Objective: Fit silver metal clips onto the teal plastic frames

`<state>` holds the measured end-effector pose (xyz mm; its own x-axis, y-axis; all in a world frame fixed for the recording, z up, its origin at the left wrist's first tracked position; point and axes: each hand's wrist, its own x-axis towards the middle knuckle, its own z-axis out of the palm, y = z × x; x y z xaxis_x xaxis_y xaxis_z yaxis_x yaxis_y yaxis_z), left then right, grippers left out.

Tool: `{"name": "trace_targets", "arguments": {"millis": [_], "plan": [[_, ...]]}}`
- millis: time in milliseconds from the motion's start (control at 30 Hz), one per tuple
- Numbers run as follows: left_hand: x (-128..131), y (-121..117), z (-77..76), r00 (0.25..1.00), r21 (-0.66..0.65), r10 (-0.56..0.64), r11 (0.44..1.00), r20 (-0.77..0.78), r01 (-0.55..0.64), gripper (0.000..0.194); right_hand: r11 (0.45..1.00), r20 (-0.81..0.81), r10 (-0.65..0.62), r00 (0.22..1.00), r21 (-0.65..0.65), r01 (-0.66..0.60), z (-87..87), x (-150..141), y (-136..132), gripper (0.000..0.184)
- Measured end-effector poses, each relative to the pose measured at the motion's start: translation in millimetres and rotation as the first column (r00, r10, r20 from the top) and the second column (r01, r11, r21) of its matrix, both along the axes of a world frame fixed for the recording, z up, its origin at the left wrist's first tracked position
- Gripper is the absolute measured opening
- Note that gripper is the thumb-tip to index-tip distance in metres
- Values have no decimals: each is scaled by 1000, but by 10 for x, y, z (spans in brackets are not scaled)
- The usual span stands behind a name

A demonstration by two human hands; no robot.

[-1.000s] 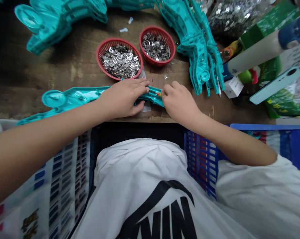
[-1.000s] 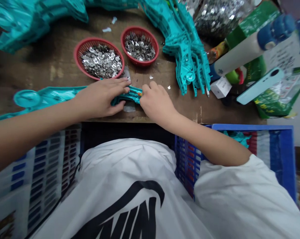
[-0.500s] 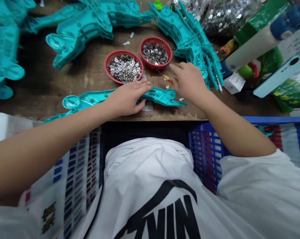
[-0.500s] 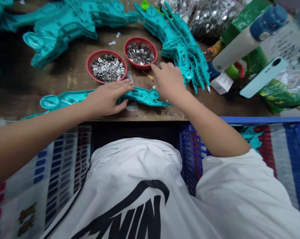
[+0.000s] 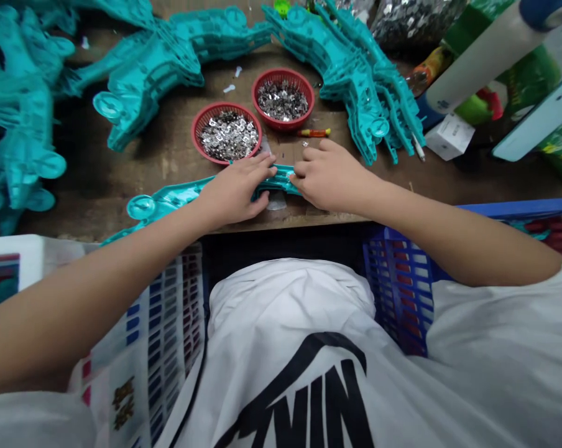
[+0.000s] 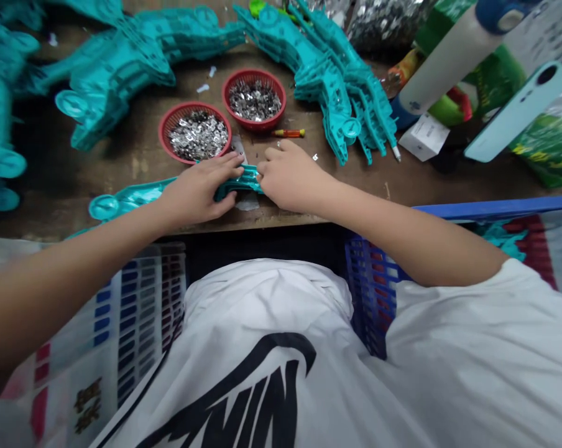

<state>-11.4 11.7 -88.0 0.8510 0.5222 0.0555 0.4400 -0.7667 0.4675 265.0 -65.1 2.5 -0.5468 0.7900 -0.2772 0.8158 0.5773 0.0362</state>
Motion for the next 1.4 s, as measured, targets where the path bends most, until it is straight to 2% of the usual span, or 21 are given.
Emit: {"name": "trace_targets", "arguments": {"millis": [67,200,267,367,467,533,567,633,767,867,967,1067,1133,1233,1300,1400], "plan": [[-14,2,-2,1000,11,-1,1000,-6,1,72,999,-2,-39,999,5,39,38,11,3,50],[8,-12,-7,1000,1,25,1000,-15,-25,78,986,-135,-159,978,30,164,14,66,64,50],[21,-13,54,999,-16,37,999,-23,-38,75,983,-146,-174,974,38,181,-66,87,84,68],[-59,61,309,996,1,91,996,-25,-91,68,982,-72,-188,979,-26,187,-206,97,93,101],[-328,241,651,972,88,222,973,-76,-215,82,972,-30,-217,976,-96,213,-265,93,109,98],[-575,344,783,940,168,260,960,-222,-226,91,965,-18,-240,971,-110,236,-257,91,120,91],[-695,367,794,914,198,267,957,-305,-213,94,963,-8,-248,969,-111,245,-250,92,121,89],[-883,342,711,852,235,291,950,-435,-205,93,962,20,-249,968,-107,250,-242,100,111,89],[-948,117,414,802,258,357,931,-479,-260,57,979,21,-206,978,19,205,-246,113,47,101],[-858,-19,356,814,247,384,921,-437,-302,56,975,-109,-102,989,189,121,-188,27,22,102],[-812,-80,432,829,203,370,928,-419,-312,57,963,-72,151,986,235,-131,-82,-201,76,96],[-812,-108,523,851,163,314,949,-422,-269,49,902,92,392,915,156,-402,4,-510,223,89],[-808,-116,568,859,150,269,963,-436,-225,47,864,161,478,864,94,-495,32,-719,357,83],[-775,-108,620,864,142,213,976,-456,-165,52,815,267,566,780,-38,-578,28,-987,551,83],[-752,-79,637,866,133,181,982,-467,-133,49,801,318,592,741,-123,-586,5,-1112,631,84],[-763,49,562,866,98,106,993,-488,-66,47,803,317,591,741,-153,-575,-37,-1209,653,88]]}}
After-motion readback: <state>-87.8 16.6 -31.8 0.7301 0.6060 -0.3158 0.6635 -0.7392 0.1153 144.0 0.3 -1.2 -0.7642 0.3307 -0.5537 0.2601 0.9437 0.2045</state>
